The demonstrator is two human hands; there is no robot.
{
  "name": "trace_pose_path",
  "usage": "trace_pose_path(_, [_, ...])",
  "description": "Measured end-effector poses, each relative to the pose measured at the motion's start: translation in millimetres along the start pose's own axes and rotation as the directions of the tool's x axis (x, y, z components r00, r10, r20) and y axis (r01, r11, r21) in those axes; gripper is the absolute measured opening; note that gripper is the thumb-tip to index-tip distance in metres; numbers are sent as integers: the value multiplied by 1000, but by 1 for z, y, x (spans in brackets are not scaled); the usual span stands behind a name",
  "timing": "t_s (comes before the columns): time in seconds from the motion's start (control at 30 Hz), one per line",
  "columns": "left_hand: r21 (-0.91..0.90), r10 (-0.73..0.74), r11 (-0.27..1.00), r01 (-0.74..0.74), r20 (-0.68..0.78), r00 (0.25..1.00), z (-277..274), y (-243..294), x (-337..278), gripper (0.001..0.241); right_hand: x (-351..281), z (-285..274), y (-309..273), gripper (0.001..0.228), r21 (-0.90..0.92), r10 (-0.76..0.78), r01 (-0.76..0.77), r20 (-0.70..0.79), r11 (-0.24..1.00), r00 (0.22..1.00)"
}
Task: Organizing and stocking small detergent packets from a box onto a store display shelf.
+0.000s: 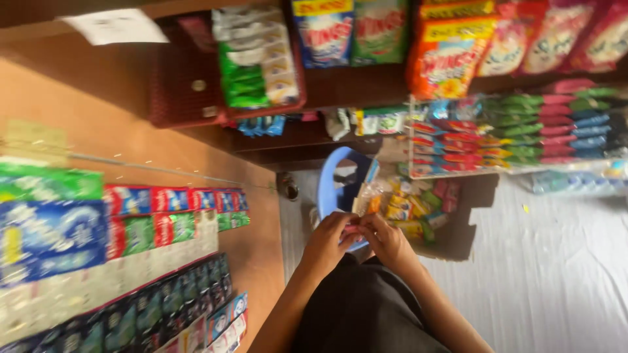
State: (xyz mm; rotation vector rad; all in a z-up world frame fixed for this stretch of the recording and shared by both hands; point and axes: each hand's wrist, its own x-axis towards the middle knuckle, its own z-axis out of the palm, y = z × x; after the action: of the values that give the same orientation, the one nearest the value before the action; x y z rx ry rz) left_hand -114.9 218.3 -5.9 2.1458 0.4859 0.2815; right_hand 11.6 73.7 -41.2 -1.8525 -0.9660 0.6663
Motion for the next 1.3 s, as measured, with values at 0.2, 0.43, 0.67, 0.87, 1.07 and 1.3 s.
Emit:
trace_pose_path(0.2, [16,5,1000,-2,-182,983,-100,-12,-1,34,57,34,-79,18,-19,-91,89,-110,996,990])
trace_pose_path(0.43, [-93,27,992,-81,-479,877,-238,-41,57,36,85,35,-157,34,11,-236,241,-155,970,959])
trace_pose_path(0.67, [-196,41,960,-198,-602,797,-331,-153,181,30,84,46,-152,37,11,-119,122,-167,992,979])
trace_pose_path(0.87, [-239,-120,971,-14,-535,837,-347,-206,249,33,83,47,-147,37,-2,-17,17,-137,1000,990])
trace_pose_path(1.07, [198,220,973,-121,-618,755,-331,-301,295,35,80,48,-133,36,18,40,-38,-152,999,988])
trace_pose_path(1.3, [157,76,988,7,-521,850,-322,-297,301,46,78,51,-128,35,76,116,-110,-91,991,989])
